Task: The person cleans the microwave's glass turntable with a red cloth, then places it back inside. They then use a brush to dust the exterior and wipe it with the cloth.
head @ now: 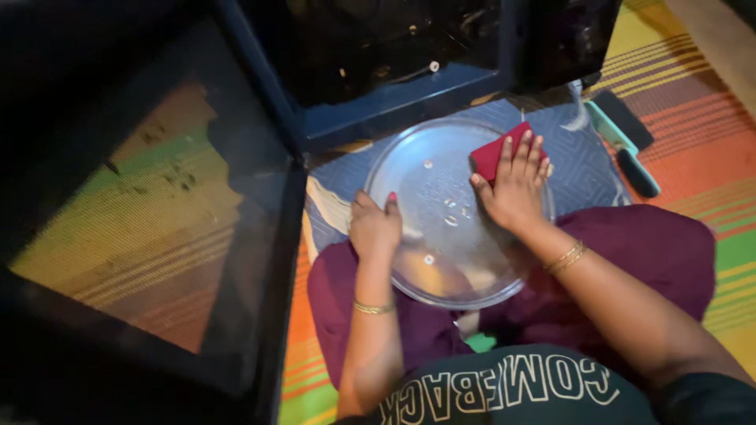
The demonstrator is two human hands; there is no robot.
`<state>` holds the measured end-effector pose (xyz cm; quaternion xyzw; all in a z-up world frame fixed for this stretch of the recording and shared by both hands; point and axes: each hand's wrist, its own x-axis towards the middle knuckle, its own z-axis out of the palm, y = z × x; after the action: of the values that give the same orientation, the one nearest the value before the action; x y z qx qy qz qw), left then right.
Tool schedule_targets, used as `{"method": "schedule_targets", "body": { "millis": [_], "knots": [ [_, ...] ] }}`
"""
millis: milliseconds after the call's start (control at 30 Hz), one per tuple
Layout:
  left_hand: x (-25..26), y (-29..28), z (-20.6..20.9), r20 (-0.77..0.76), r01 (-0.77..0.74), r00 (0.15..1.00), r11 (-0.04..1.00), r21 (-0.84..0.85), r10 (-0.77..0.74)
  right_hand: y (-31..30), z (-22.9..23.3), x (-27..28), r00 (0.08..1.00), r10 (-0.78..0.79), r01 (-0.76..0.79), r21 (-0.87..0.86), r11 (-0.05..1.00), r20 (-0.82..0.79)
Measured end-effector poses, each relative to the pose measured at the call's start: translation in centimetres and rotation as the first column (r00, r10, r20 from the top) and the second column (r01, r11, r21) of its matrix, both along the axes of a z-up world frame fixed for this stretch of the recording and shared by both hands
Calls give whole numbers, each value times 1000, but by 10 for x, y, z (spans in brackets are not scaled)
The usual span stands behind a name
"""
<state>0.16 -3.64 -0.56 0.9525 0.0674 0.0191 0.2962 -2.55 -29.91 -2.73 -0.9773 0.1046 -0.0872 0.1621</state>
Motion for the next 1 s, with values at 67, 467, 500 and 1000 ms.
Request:
{"method": "schedule_targets", "body": {
  "millis": [67,467,500,1000],
  "knots": [
    [-1,-1,5,-16,0,1000,1000,16,0,13,0,15,1000,-20,20,37,999,-9],
    [7,16,7,-248,-146,966,948,-282,75,146,30,45,889,436,-449,77,890,140],
    [8,18,2,-242,-162,967,932,-325,84,150,32,30,863,499,-500,-8,866,81],
    [14,23,-5,-231,-226,967,787,-573,110,49,52,-49,776,627,-597,-237,766,70]
  ]
}}
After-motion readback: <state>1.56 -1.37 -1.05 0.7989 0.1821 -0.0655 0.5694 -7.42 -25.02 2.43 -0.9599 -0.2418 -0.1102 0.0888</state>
